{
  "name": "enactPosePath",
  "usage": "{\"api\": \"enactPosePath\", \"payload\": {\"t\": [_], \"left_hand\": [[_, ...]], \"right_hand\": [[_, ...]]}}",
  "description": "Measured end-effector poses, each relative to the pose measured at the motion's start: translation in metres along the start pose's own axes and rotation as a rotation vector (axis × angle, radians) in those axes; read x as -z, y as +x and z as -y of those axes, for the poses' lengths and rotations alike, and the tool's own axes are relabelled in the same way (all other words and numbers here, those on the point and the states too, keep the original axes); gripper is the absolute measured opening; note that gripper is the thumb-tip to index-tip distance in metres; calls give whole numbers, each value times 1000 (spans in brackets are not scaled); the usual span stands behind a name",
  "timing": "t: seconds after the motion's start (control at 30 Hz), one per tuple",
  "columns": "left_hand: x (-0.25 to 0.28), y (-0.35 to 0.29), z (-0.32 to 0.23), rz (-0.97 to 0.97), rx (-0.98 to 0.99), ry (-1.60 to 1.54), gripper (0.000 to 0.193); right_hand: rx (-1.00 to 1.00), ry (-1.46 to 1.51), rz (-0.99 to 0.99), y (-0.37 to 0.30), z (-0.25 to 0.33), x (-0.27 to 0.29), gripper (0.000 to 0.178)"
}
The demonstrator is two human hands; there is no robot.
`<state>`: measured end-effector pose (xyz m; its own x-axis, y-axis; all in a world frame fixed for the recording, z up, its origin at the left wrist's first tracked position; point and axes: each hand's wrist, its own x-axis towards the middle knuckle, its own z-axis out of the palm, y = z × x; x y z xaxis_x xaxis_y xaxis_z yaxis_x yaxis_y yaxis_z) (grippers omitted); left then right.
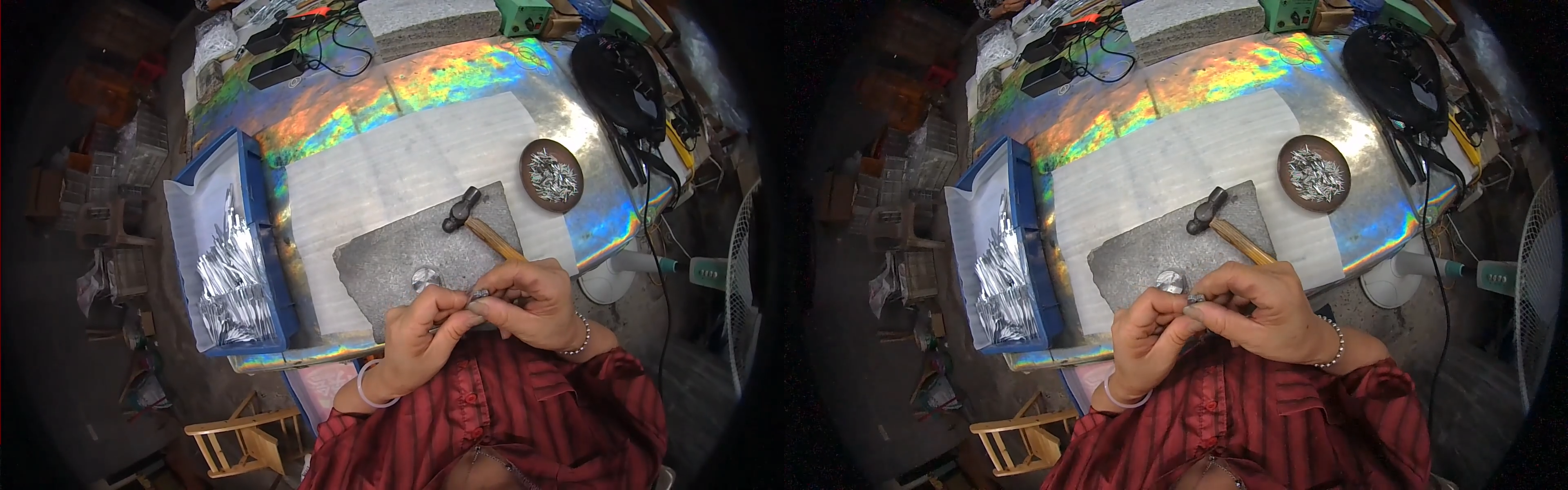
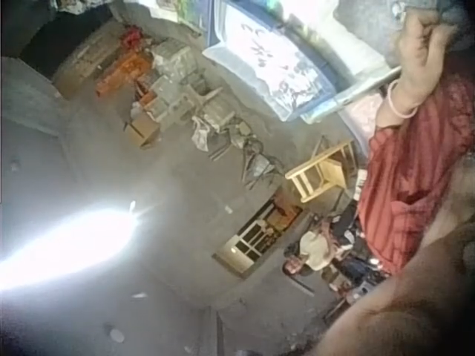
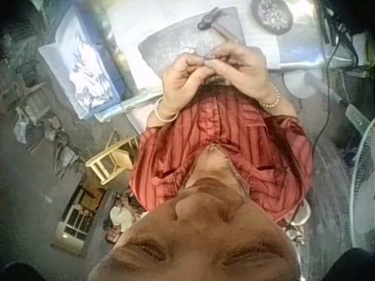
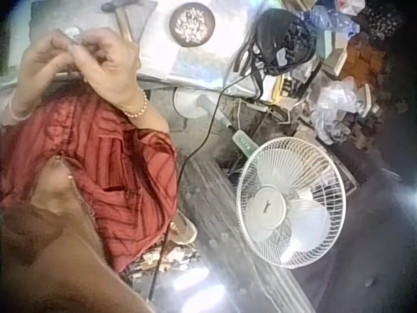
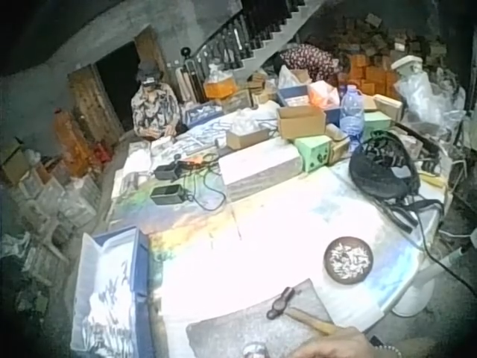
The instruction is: Assembling small metal components using a hammer and a punch-like tool on a stone block.
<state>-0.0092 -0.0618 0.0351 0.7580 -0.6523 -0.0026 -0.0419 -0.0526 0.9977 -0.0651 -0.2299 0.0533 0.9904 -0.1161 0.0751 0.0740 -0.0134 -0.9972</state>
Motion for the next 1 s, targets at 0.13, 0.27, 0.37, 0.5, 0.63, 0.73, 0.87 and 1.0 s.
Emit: {"api": "enactPosePath", "payload": {"t": [0.13, 0.27, 0.37, 0.5, 0.63, 0.73, 0.87, 1.0], "left_hand": [[1, 2, -1, 73, 124, -55, 9], [1, 11, 2, 125, 298, -245, 11], [5, 23, -4, 194, 457, -498, 10], [11, 40, -11, 248, 539, -511, 12], [13, 51, -5, 254, 598, -579, 11], [16, 57, -2, 265, 622, -599, 12], [19, 62, 0, 290, 679, -611, 15], [19, 64, -3, 301, 708, -604, 14]], "right_hand": [[-132, -24, 86, 4, 5, 6, 11], [-287, 157, 72, 10, -4, 5, 14], [-405, 287, 25, 17, -12, 5, 15], [-457, 327, -44, 29, -20, 9, 18], [-466, 376, -72, 40, -25, 9, 19], [-488, 399, -56, 44, -31, 11, 20], [-491, 421, -58, 44, -38, 12, 20], [-493, 431, -69, 42, -37, 10, 20]]}}
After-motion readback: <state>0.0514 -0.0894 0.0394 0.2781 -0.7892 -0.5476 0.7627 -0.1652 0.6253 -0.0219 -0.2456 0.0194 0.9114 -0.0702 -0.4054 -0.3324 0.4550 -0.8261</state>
